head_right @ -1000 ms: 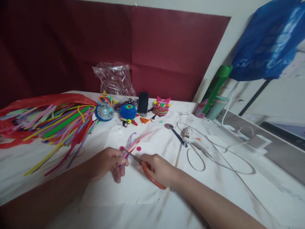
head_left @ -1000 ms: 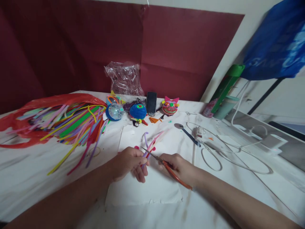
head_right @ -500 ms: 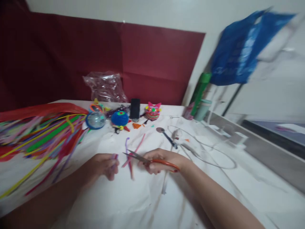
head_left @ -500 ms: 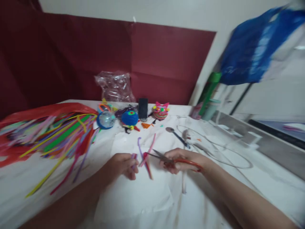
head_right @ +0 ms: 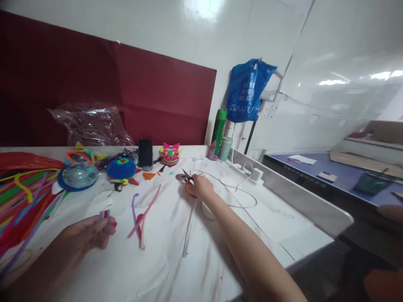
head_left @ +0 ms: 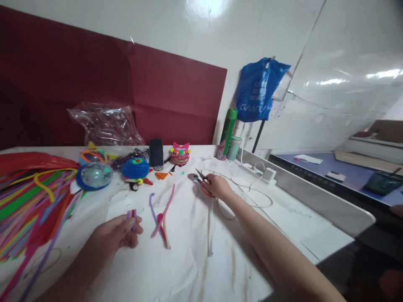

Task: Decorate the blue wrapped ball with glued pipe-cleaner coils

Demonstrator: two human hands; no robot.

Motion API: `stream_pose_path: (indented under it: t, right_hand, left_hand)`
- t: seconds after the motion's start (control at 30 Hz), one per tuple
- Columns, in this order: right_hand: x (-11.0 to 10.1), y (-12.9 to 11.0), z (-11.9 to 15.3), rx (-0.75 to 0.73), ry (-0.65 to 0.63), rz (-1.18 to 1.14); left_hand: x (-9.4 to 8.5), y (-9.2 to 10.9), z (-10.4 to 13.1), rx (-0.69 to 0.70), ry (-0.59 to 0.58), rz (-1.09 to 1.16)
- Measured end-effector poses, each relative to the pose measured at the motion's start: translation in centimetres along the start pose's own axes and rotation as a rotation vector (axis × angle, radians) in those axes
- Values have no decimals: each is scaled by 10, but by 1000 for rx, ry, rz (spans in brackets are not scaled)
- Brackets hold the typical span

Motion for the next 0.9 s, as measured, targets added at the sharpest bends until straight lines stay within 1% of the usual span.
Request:
stream_pose_path:
  t: [0.1, 0.2, 0.27, 0.37, 0.43, 0.47, 0.53, 0.6, 0.63, 0.67, 0.77, 0.83, 0.9]
  right_hand:
    - [21, -30, -4, -106, -74, 66]
    - [36, -48, -9, -194, -128, 116]
    - [37, -52, -10, -238, -126, 151]
    - [28, -61, -8, -355, -99, 193]
    - [25, -79, 0, -500, -115, 194]
    - [26, -91, 6, -602, -135, 182]
    - [30, -123, 22, -870, -158, 142]
    - [35, -151, 38, -1125, -123, 105]
    - [39, -161, 43, -1211, -97, 90]
    - [42, -168, 45, -1253, -76, 78]
    - [48, -173, 35, -1226, -66, 45]
    - [44, -168, 28, -1195, -56, 27]
    - [35, -161, 24, -1168, -41, 13]
  left_hand:
    - [0, 0, 0, -30, -60, 46]
    - [-4, 4, 0, -2, -57, 52]
    - [-7, 7, -3, 11, -58, 68]
    - [-15, 11, -8, 26, -54, 104]
    - [-20, 14, -11, 51, -40, 139]
    - [-22, 15, -12, 63, -34, 155]
    - [-23, 15, -13, 64, -33, 168]
    - [-23, 13, -13, 38, -38, 156]
    - [-23, 12, -13, 29, -39, 153]
    - [-23, 12, -13, 27, -42, 156]
    - [-24, 15, -12, 65, -43, 210]
    - [-25, 19, -12, 101, -41, 250]
    - [-26, 22, -12, 124, -38, 272]
Point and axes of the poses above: each hand's wrist, its own z-axis away from the middle knuckle, its own x-axis out of the palm, y = z × x, the point moved 6 cm from there along -z, towards the middle knuckle, and after that the axes turned 8 degrees about -x, right-handed, at the moved point
